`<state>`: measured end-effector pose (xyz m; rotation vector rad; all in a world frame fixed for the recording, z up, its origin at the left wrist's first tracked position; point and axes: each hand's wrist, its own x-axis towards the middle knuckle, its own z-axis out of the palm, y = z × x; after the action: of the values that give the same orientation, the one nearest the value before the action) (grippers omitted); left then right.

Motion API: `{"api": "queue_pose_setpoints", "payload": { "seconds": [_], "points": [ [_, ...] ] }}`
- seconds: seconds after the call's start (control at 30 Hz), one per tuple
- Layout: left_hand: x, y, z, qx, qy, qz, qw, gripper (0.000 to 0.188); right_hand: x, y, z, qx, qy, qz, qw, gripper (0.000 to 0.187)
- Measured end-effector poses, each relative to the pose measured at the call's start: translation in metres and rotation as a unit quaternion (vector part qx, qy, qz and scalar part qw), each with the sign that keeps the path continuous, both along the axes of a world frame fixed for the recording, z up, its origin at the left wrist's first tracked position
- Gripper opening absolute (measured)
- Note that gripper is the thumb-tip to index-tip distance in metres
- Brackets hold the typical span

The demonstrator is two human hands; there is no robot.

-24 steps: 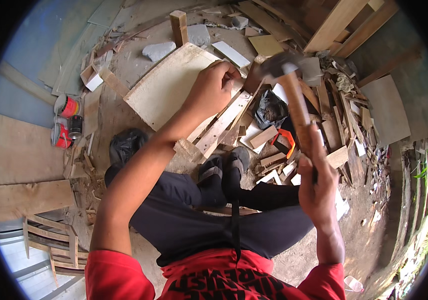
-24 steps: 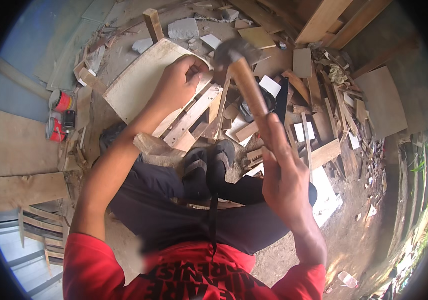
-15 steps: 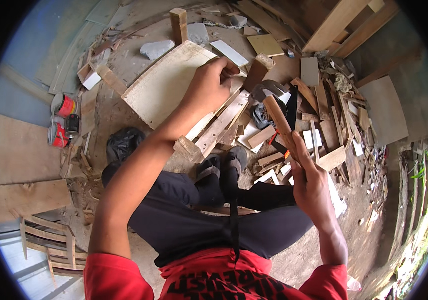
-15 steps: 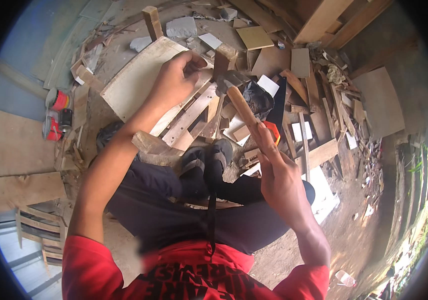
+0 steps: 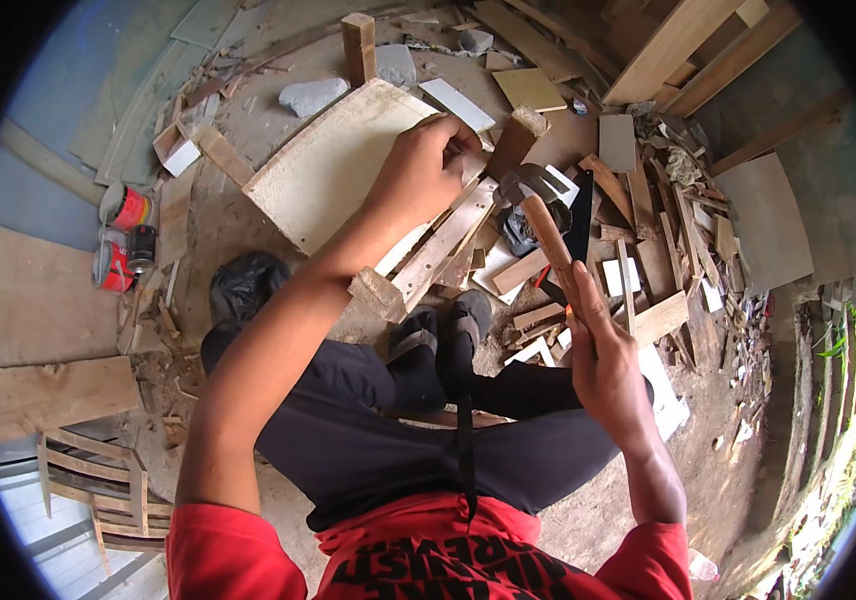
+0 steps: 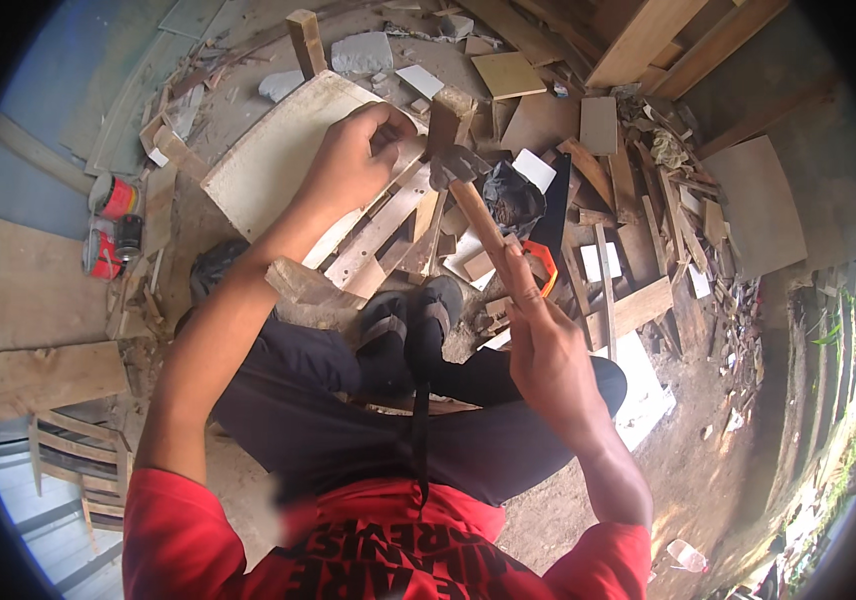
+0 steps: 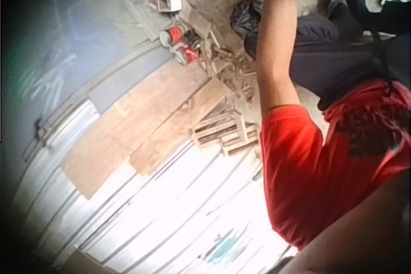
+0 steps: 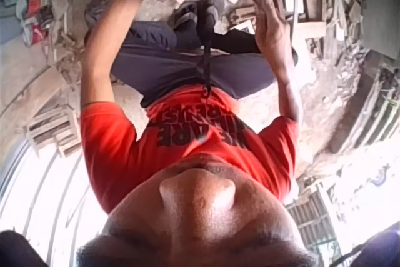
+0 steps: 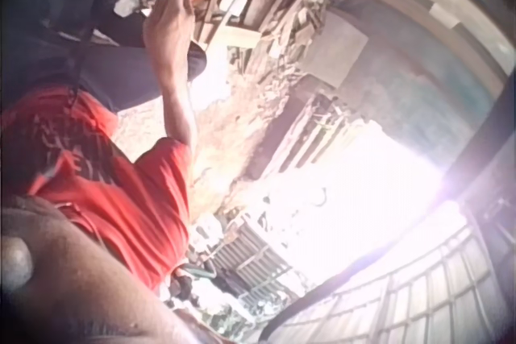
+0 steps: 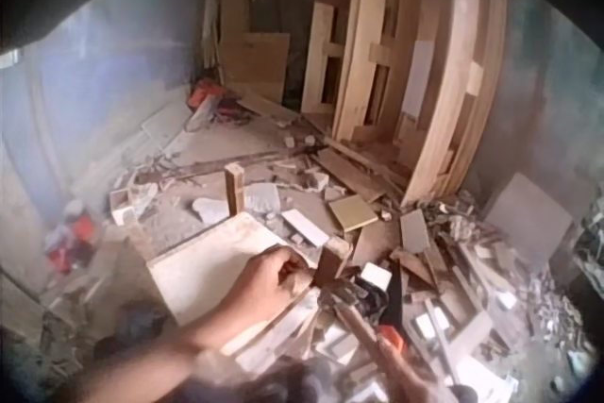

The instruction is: The person assembles a wooden stool by fitting pieces together and securing them with a hammer. They also use a hand saw to cut a wooden plank and a hammer to break it into smaller pieces.

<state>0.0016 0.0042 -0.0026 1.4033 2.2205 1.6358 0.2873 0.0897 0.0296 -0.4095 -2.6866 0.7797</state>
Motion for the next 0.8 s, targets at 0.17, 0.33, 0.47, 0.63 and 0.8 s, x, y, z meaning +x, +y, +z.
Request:
{"api": "queue_pose_setpoints", "payload": {
  "seconds": [0.17, 0.33, 0.47, 0.63, 0.8],
  "points": [
    [-0.001, -0.004, -0.002, -0.016, 0.014, 0.008, 1.000, 0.016, 0.005, -0.007, 0.024, -0.032, 0.034, -0.053, 0.998, 0.051],
    [-0.002, -0.005, -0.001, -0.016, 0.008, 0.001, 1.000, 0.016, -0.001, -0.004, 0.023, -0.063, 0.222, -0.070, 0.970, 0.054],
    [-0.002, -0.003, 0.000, -0.027, 0.006, 0.001, 1.000, 0.016, -0.005, 0.000, -0.008, -0.045, 0.064, -0.012, 0.997, 0.056],
    [0.000, -0.004, 0.001, -0.005, 0.029, -0.011, 0.999, 0.017, 0.008, -0.009, -0.010, -0.084, 0.007, -0.010, 0.996, 0.060],
    [-0.002, -0.005, -0.010, -0.087, 0.226, -0.001, 0.970, 0.049, 0.004, -0.010, 0.035, -0.057, 0.104, -0.062, 0.991, 0.057]
  ]
}}
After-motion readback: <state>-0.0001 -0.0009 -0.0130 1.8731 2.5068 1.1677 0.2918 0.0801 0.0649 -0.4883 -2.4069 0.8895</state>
